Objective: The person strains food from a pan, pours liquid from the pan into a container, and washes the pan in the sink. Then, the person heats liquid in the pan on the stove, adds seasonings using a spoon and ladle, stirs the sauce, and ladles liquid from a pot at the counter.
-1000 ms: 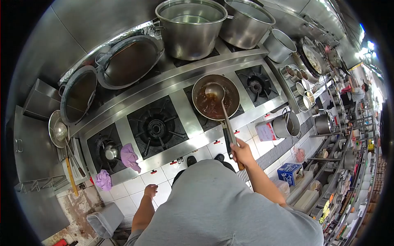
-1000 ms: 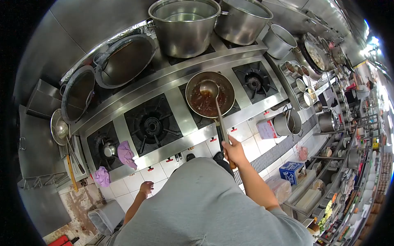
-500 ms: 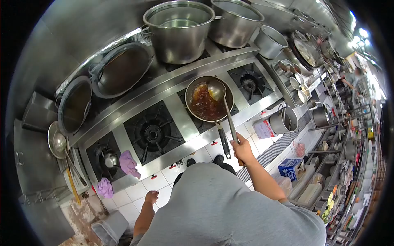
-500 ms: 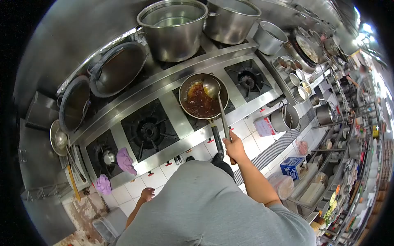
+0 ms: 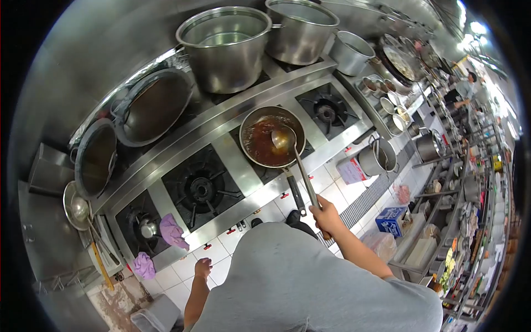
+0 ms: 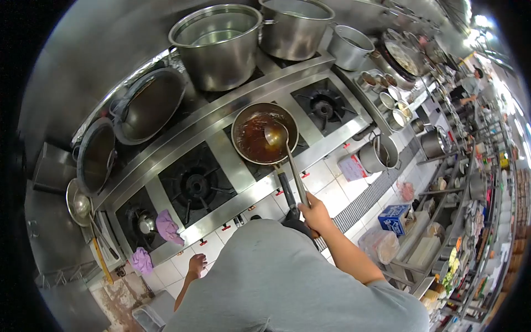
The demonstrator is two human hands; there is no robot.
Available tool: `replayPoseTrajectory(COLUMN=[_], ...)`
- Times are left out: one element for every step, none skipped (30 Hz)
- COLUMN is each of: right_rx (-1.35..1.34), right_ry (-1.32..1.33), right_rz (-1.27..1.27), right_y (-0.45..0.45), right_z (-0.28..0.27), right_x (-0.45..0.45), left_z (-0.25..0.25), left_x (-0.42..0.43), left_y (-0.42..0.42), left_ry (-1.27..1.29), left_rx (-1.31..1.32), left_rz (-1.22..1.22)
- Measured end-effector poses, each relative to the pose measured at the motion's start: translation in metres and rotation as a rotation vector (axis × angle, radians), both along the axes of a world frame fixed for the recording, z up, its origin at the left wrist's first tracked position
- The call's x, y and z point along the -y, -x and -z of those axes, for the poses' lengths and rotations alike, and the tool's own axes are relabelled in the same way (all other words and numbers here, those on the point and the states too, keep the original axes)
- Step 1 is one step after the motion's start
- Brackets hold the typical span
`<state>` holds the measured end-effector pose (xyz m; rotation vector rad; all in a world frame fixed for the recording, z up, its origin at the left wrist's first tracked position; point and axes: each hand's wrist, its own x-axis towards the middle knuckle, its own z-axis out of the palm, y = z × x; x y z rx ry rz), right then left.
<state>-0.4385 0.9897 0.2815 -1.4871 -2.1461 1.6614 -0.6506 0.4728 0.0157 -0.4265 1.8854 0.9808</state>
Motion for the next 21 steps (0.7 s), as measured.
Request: replayPoseTrajectory(right_rx=[-0.019,-0.036,-0.073,-0.109,-0.16,-0.168,-0.122,-0.078,-0.04,0.001,0.032,0.036,-0.007,-0.05,-0.071,-0.12,-0.115,-0.112,-0.064,-0.047,-0.013], right_ry=[0.124,0.249,0.265,0.278,0.277,0.215,0.138,0.059,0.04,0.02,0.07,0.071,0.174,0.277,0.28,0.242,0.194,0.145,0.038,-0.052,-0.061], right_rz=[-0.006,-0.006,0.014,0.034,0.036,0.04,0.051,0.062,0.052,0.042,0.051,0.048,0.049,0.055,0.031,0.005,0.038,0.07,0.073,0.033,0.009], right_y=[0.005,0.009,0.019,0.031,0.04,0.045,0.041,0.035,0.026,0.016,0.011,0.012,0.013,0.014,0.023,0.032,0.041,0.047,0.045,0.038,0.027], right_z=[-0.012,-0.025,-0.021,-0.015,-0.007,0.009,0.014,0.017,0.008,-0.007,-0.019,-0.019,-0.019,-0.019,-0.009,0.007,0.018,0.024,0.023,0.007,-0.002], right_x=[0.005,0.008,0.008,0.004,-0.003,-0.01,-0.013,-0.017,-0.015,-0.008,0.001,0.002,0.004,0.005,-0.002,-0.012,-0.022,-0.027,-0.029,-0.024,-0.019], left_z=[-0.006,-0.014,-0.015,0.0,0.015,0.013,0.01,0.007,0.01,0.016,0.02,0.013,0.002,-0.009,0.007,0.038,0.042,0.045,0.03,0.016,0.005], left_x=[-0.002,-0.003,-0.004,0.002,0.009,0.01,0.009,0.006,0.006,0.008,0.009,0.006,0.001,-0.004,0.006,0.024,0.029,0.033,0.02,0.008,0.003], left_y=[-0.002,-0.003,-0.003,-0.007,-0.007,-0.01,-0.01,-0.008,-0.008,-0.011,-0.014,-0.017,-0.017,-0.018,-0.019,-0.02,-0.021,-0.021,-0.019,-0.016,-0.014], left_ry=[-0.014,-0.002,0.005,0.01,-0.021,-0.02,0.0,0.018,0.014,-0.028,-0.069,-0.067,-0.033,0.002,0.004,-0.075,-0.109,-0.146,-0.066,0.011,0.009], left_rx=[-0.008,-0.007,0.027,0.063,0.144,0.145,0.159,0.172,0.168,0.067,-0.031,-0.026,0.017,0.059,0.062,0.029,0.015,-0.006,0.073,0.149,0.144], left_rz=[-0.021,-0.03,0.007,0.043,0.08,0.074,0.115,0.156,0.149,0.059,-0.031,-0.035,-0.044,-0.049,-0.045,0.176,0.289,0.397,0.24,0.081,0.076])
